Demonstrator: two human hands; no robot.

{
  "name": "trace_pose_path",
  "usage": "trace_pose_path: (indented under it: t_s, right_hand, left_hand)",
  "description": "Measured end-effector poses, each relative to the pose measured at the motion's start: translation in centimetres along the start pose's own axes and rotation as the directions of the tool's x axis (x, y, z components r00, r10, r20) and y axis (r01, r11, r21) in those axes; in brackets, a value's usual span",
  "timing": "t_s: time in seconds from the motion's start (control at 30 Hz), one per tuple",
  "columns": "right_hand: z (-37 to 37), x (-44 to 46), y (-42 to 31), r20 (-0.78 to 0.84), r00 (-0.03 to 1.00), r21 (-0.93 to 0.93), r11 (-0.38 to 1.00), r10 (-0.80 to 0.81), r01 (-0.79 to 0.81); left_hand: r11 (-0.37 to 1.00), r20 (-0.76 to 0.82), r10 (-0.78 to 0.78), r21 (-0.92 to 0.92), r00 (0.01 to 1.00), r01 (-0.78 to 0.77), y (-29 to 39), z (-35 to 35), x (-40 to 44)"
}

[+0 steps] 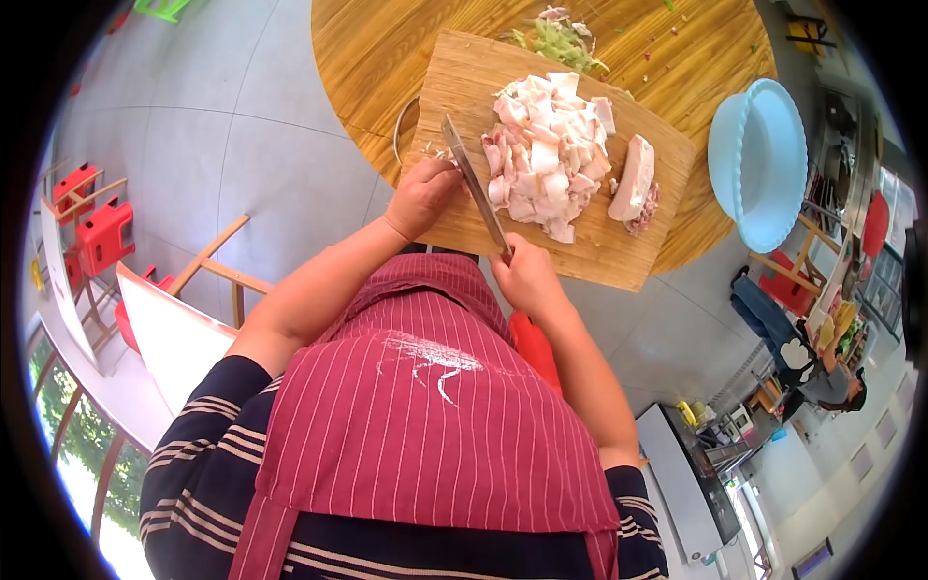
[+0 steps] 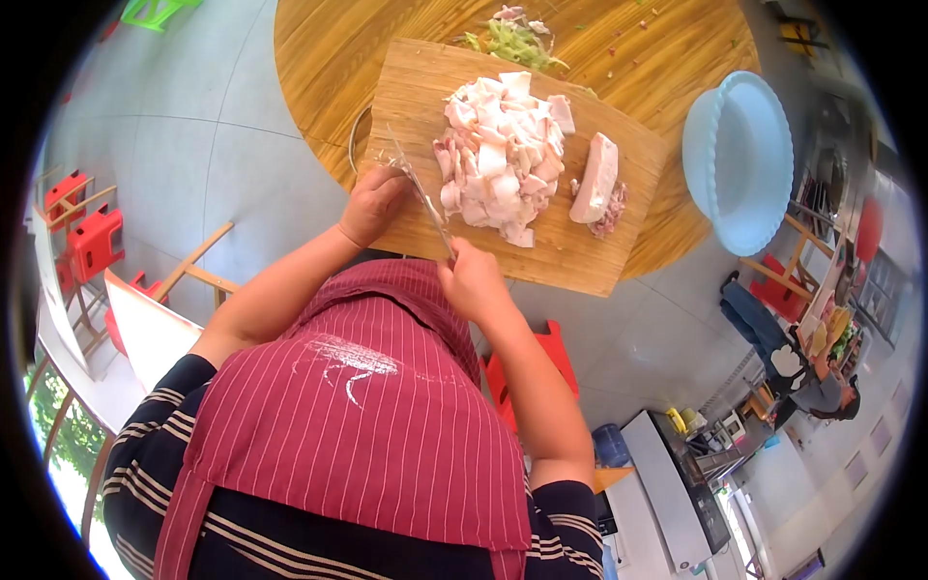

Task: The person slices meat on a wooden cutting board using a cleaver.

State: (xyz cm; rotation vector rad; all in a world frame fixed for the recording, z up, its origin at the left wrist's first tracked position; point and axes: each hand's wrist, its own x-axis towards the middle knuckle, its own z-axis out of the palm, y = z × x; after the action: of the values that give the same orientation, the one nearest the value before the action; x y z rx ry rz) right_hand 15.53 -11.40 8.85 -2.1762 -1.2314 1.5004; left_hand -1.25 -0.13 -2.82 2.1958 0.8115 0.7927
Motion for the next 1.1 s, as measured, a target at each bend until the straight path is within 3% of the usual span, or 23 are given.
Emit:
trace_pose_path:
  t_s: [0.27, 0.33, 0.47, 0.6, 0.7, 0.93, 1.07, 1.1]
  right_hand:
    - [0.9, 1.8, 0.4, -0.1, 0.987, 0.033, 0.991, -0.128, 0.132]
    - [0.2, -0.3, 0.1, -0.008, 1.0, 0.084, 0.996, 0.024, -0.023]
    - [-0.4, -1.2, -0.4, 0.093, 0.986, 0.098, 0.984, 0.139, -0.148]
    - [2.4, 3.9, -0.4, -0.064, 0.995, 0.058, 0.995, -0.082, 0.086]
    - [3.7, 7.7, -2.0, -0.164, 0.976, 0.013, 0.989, -0.142, 0.146]
    - [1.0, 5.8, 1.2, -0.156, 0.974, -0.111, 0.982, -0.166, 0.15]
    - [-0.8, 1.8, 1.7, -0.246, 0.969, 0.199, 0.979, 0.01, 0.04]
    - [-1.2, 1.1, 1.3, -0.289, 0.956, 0.301, 0.953, 0.054, 0.038]
  left_hand:
    - [0.999, -0.001, 0.01, 0.037, 1.0, -0.01, 0.1, -0.1, 0.2]
    - [0.998, -0.019, -0.004, 0.057, 1.0, 0.005, 0.3, 0.1, 0.1]
    - [1.0, -0.026, -0.013, 0.012, 1.0, 0.013, 0.1, 0.4, -0.1]
    - [0.998, -0.003, 0.02, 0.052, 1.0, -0.02, -0.1, 0.2, 0.1]
    - [0.995, 0.041, 0.039, 0.095, 0.998, -0.043, 0.3, 0.1, 0.2]
    - [0.979, 0.043, 0.104, 0.172, 0.994, -0.11, 0.9, 0.1, 0.5]
    - [0.994, 0.028, -0.023, 0.106, 0.999, 0.02, 2.0, 1.0, 1.4]
    - [0.998, 0.007, -0.062, -0.023, 0.998, 0.062, 3.3, 1.2, 2.4]
